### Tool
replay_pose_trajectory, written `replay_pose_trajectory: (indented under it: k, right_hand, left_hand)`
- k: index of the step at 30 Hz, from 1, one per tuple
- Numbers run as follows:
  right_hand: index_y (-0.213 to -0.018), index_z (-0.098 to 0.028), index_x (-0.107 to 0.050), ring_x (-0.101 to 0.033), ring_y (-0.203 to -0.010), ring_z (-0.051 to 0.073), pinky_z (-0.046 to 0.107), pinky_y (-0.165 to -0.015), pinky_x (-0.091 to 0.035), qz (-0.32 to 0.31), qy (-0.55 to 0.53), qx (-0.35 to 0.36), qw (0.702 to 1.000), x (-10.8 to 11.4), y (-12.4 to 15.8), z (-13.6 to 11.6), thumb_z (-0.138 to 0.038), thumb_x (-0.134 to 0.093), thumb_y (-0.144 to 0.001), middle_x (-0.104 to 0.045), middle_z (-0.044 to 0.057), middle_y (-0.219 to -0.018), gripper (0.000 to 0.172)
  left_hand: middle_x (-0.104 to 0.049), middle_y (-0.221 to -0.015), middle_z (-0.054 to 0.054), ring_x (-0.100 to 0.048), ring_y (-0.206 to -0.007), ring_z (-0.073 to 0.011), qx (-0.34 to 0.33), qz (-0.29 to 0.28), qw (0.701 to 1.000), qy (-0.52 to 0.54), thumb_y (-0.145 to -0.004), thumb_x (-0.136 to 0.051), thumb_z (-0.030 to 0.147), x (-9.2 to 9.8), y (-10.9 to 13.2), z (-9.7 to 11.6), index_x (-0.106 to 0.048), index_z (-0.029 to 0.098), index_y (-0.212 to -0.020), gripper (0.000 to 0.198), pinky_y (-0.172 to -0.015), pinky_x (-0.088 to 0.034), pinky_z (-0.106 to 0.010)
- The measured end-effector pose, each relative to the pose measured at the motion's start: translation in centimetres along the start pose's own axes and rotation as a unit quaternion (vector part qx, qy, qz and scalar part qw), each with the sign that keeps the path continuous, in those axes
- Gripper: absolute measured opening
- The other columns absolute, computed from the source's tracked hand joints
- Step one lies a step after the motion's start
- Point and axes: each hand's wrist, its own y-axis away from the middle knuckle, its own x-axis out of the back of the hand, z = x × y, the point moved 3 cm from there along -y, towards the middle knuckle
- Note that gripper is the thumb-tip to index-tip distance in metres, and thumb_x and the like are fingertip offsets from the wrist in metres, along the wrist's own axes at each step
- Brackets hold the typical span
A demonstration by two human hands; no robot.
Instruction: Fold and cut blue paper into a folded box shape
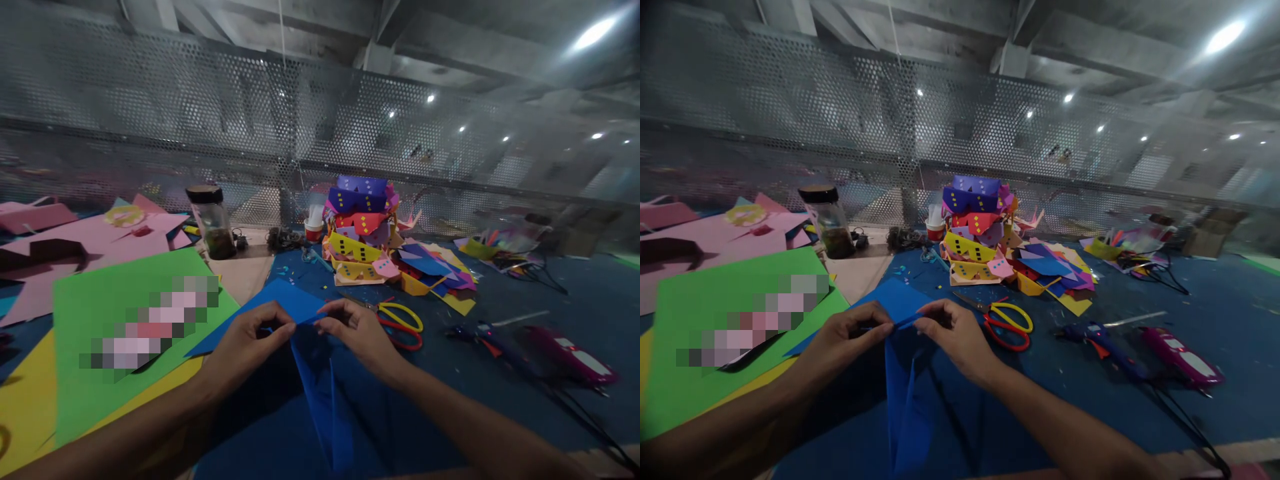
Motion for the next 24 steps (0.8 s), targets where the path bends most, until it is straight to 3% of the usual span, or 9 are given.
replay_pose_trajectory:
  k: [6,12,19,24]
  right_hand:
    - [-0.092,-0.019,-0.064,-0.070,-0.077,0.016,0.030,-0.077,-0.056,-0.004,-0.051,0.006,0.999,-0.4,0.1,0.2,-0.042,-0.077,-0.083,-0.074,0.000,-0.082,0.028]
    - [-0.090,-0.019,-0.064,-0.070,-0.078,0.016,0.029,-0.076,-0.055,-0.015,-0.014,0.014,1.000,-0.7,0.3,0.3,-0.037,-0.075,-0.086,-0.072,-0.001,-0.080,0.021]
    - [-0.091,-0.019,-0.067,-0.068,-0.078,0.015,0.027,-0.075,-0.052,-0.029,0.072,0.025,0.997,-0.9,0.7,-0.2,-0.033,-0.071,-0.090,-0.072,-0.001,-0.082,0.014]
    - [-0.101,-0.021,-0.068,-0.069,-0.085,0.015,0.026,-0.080,-0.052,0.026,0.155,0.104,0.982,-0.6,1.1,-1.1,-0.027,-0.071,-0.091,-0.073,0.000,-0.092,0.012]
  left_hand:
    - [-0.063,-0.083,0.000,-0.058,-0.080,-0.0179,-0.019,-0.022,0.999,-0.033,-0.092,-0.063,0.039,-0.3,0.3,0.2,-0.065,0.020,-0.080,0.022,-0.072,-0.043,-0.028]
    - [-0.070,-0.088,-0.002,-0.063,-0.083,-0.0205,0.034,-0.059,0.997,0.030,-0.089,-0.065,0.042,-1.4,0.8,0.2,-0.068,0.021,-0.093,0.022,-0.075,-0.046,-0.030]
    - [-0.073,-0.084,-0.003,-0.065,-0.080,-0.0209,0.049,-0.011,0.998,0.026,-0.085,-0.068,0.045,-2.0,1.2,1.0,-0.071,0.020,-0.089,0.026,-0.074,-0.048,-0.030]
    - [-0.072,-0.082,-0.001,-0.064,-0.079,-0.0196,0.060,-0.003,0.998,0.018,-0.087,-0.065,0.044,-2.0,1.2,1.0,-0.071,0.020,-0.092,0.026,-0.071,-0.047,-0.028]
